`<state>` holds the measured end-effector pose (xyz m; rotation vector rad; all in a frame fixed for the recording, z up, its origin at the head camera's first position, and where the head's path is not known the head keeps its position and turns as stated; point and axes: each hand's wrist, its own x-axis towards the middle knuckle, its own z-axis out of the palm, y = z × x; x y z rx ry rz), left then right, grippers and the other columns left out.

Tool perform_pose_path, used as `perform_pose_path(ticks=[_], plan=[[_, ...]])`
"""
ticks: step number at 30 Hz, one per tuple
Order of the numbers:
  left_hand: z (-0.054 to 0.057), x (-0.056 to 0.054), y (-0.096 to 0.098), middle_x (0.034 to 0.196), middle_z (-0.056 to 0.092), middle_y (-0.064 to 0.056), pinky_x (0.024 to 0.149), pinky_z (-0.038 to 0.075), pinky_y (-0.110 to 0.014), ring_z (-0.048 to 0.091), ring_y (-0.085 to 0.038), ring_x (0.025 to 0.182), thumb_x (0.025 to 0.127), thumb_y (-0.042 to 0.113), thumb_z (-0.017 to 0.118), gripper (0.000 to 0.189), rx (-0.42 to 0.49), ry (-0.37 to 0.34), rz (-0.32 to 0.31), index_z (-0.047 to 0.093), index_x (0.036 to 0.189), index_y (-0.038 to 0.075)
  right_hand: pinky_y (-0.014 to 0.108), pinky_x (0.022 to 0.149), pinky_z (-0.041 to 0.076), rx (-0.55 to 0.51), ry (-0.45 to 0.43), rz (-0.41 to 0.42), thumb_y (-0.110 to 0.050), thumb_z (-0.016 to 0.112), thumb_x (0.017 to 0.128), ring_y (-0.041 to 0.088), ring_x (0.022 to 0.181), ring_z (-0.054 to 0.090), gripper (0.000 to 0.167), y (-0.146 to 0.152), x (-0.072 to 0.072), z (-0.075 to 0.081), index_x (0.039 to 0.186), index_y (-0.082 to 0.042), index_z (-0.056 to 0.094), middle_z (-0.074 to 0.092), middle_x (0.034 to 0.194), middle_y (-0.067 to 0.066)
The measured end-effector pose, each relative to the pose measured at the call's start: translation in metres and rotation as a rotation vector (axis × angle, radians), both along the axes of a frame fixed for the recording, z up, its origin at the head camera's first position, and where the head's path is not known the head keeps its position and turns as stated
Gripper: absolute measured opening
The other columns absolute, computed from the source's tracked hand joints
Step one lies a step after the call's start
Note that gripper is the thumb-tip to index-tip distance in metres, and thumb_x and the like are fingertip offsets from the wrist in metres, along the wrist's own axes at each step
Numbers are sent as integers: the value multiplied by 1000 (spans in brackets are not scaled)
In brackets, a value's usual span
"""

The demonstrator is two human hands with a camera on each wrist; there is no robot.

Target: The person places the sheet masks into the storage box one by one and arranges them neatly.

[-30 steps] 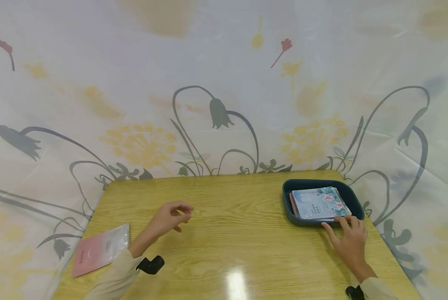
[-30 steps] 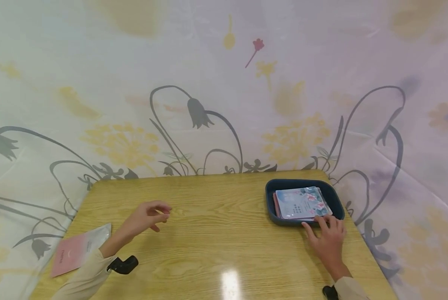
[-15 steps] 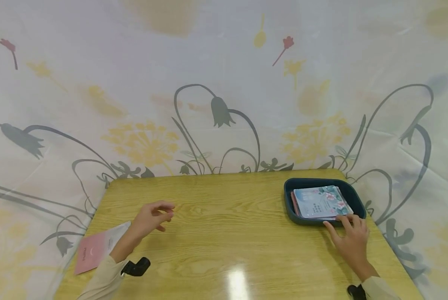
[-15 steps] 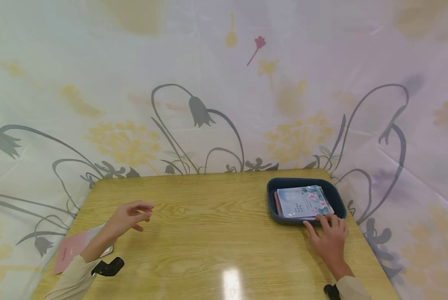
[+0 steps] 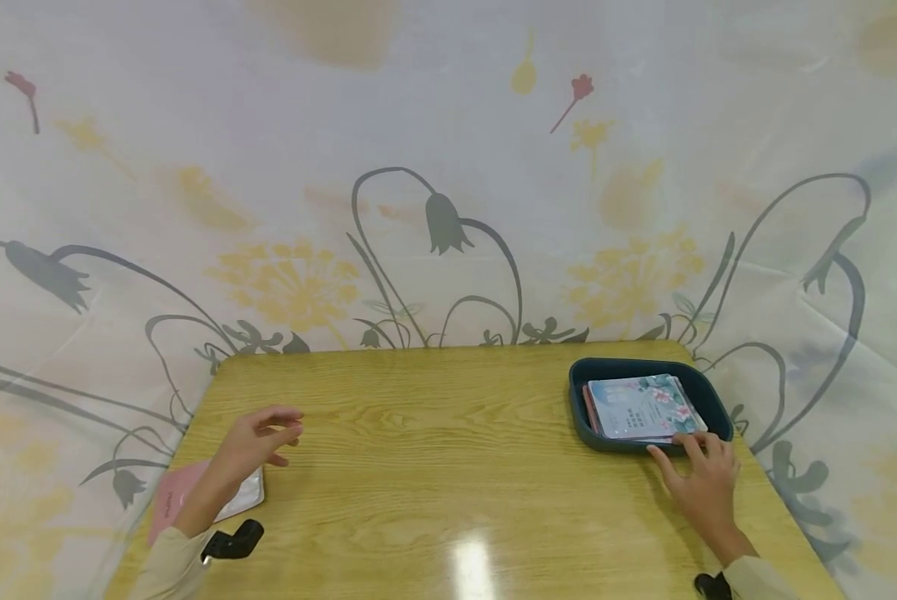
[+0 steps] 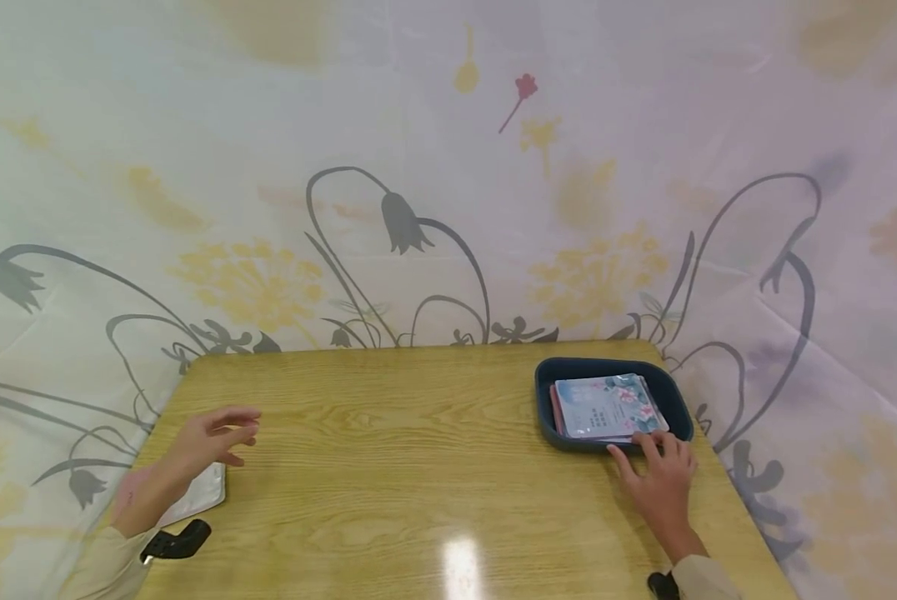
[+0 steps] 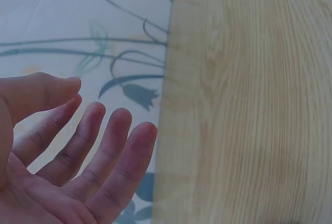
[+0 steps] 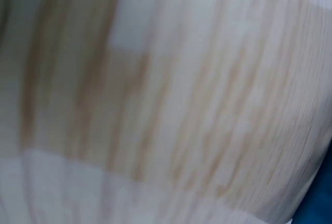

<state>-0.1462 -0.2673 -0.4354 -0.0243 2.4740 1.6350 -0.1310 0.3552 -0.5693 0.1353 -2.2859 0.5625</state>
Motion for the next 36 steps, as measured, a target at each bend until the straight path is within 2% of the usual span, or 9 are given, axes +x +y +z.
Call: perform_pose_path(ticks=[4,6,13,18,20,24,28,33,36], plan=[[-1,3,-14,114,58,-19,69,57,-38,62,-19,90,92,26,64,46,2,-5,44,55,126,-3,59,68,27,-2,1,-2,-11,84,57,44,81,37,40,-1,1,-2,87,0,59,46,90,21],[-3,5,-23,111,60,-15,69,57,-40,63,-17,88,92,24,64,46,-2,-1,63,54,126,-4,59,68,27,-1,0,2,-11,85,58,44,82,38,40,-1,1,-2,87,0,59,46,90,21],[-9,15,-54,97,64,9,67,57,-36,63,-8,83,91,23,65,43,9,-17,150,56,124,-3,61,70,29,10,-14,25,-11,84,60,45,85,39,38,-3,-2,1,87,-1,58,46,91,21],[-17,25,-72,100,66,6,68,57,-37,64,-7,82,89,29,68,49,28,-49,194,56,123,-3,59,68,30,18,-19,68,-18,80,71,45,84,39,33,-1,-4,4,88,-1,59,45,90,22],[-22,27,-78,101,67,4,67,57,-38,64,-8,81,89,27,67,46,65,-62,195,57,122,-3,58,66,30,22,-23,82,-21,78,75,45,82,39,31,-1,-4,7,88,-1,59,45,89,21],[-26,32,-84,98,67,9,68,57,-37,65,-8,80,89,25,67,41,96,-94,223,59,120,-1,56,65,29,19,-51,88,-18,80,72,41,78,38,29,-2,-3,14,85,-2,60,43,86,18],[-27,38,-88,93,65,15,70,57,-35,65,-9,81,90,27,66,41,67,-139,260,59,122,2,56,68,29,27,-105,73,-19,81,70,39,79,37,28,-2,-3,20,83,-5,60,43,85,14],[-32,46,-97,96,68,6,71,57,-37,67,-16,81,93,25,61,50,40,-194,265,50,128,-9,58,69,30,57,-143,40,-26,80,73,42,82,39,29,-3,-2,23,83,-8,59,43,87,13],[-36,50,-102,94,67,5,72,57,-38,66,-20,80,94,23,61,41,49,-218,281,55,125,-3,59,69,30,70,-143,27,-27,80,73,43,82,39,30,-3,0,24,83,-8,59,43,87,14]])
